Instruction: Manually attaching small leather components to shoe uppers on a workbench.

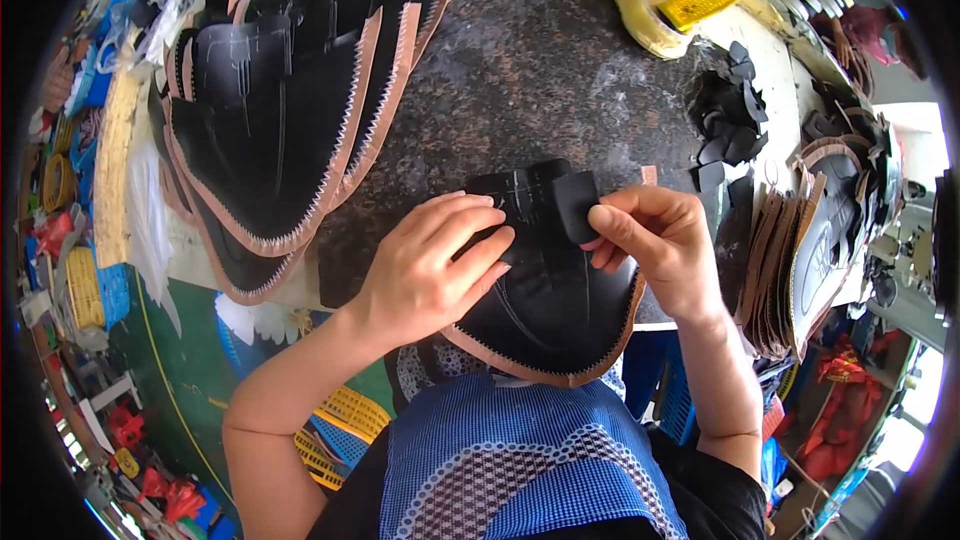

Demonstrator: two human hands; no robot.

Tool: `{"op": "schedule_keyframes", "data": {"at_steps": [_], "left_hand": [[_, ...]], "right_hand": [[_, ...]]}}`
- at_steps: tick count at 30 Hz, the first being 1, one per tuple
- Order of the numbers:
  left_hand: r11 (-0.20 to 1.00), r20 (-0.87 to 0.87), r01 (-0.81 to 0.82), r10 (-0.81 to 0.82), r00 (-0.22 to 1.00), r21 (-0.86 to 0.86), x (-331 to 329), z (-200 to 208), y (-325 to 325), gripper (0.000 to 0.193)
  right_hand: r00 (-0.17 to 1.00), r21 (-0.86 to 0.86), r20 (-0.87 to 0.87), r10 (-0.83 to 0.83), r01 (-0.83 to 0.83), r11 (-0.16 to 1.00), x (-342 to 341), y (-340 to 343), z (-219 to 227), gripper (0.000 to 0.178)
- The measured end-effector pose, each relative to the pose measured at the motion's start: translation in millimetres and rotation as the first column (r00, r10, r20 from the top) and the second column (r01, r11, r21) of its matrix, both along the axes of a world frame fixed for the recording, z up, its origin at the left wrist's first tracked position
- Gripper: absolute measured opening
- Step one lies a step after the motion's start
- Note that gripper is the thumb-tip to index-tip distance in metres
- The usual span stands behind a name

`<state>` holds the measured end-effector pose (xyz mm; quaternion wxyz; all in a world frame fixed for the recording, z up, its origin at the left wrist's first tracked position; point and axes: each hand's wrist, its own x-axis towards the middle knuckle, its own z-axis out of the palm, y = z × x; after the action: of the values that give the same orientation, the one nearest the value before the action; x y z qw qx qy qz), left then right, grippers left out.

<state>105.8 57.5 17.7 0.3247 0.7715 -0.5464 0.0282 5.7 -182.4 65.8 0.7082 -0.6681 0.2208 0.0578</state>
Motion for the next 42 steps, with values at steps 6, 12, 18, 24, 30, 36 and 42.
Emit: {"op": "schedule_keyframes", "data": {"at_steps": [6,12,18,24,30,36,42], "left_hand": [[0.999,-0.03,-0.029,0.029,0.999,-0.022,-1.7,-10.5,1.8,0.029],[1.0,-0.105,-0.007,0.008,0.994,0.006,-1.1,-11.2,4.6,0.032],[1.0,-0.132,0.012,-0.011,0.991,0.012,1.8,-9.3,3.7,0.033],[1.0,-0.148,0.019,-0.016,0.989,0.019,2.8,-12.9,5.1,0.035],[0.994,-0.142,0.051,-0.037,0.989,0.097,5.8,-11.7,1.9,0.032],[0.995,-0.206,0.042,-0.022,0.978,0.093,12.7,-4.0,0.0,0.037],[0.999,-0.195,0.034,-0.026,0.981,0.037,12.2,-13.3,-2.6,0.047]], "right_hand": [[0.994,-0.32,-0.09,0.054,-0.08,0.944,16.4,26.6,-17.6,0.018],[0.977,-0.338,-0.19,0.093,-0.154,0.928,24.4,26.6,-13.9,0.016],[0.968,-0.315,-0.249,0.033,-0.113,0.942,28.0,28.1,-14.3,0.016],[0.961,-0.35,-0.274,0.033,-0.131,0.928,31.4,31.0,-12.5,0.016],[0.966,-0.375,-0.258,-0.004,-0.097,0.922,31.3,35.1,-17.6,0.018],[0.956,-0.229,-0.277,0.096,-0.163,0.96,37.8,14.0,-7.4,0.023],[0.959,-0.255,-0.075,0.274,-0.284,0.924,22.0,1.0,-16.6,0.022]]}}
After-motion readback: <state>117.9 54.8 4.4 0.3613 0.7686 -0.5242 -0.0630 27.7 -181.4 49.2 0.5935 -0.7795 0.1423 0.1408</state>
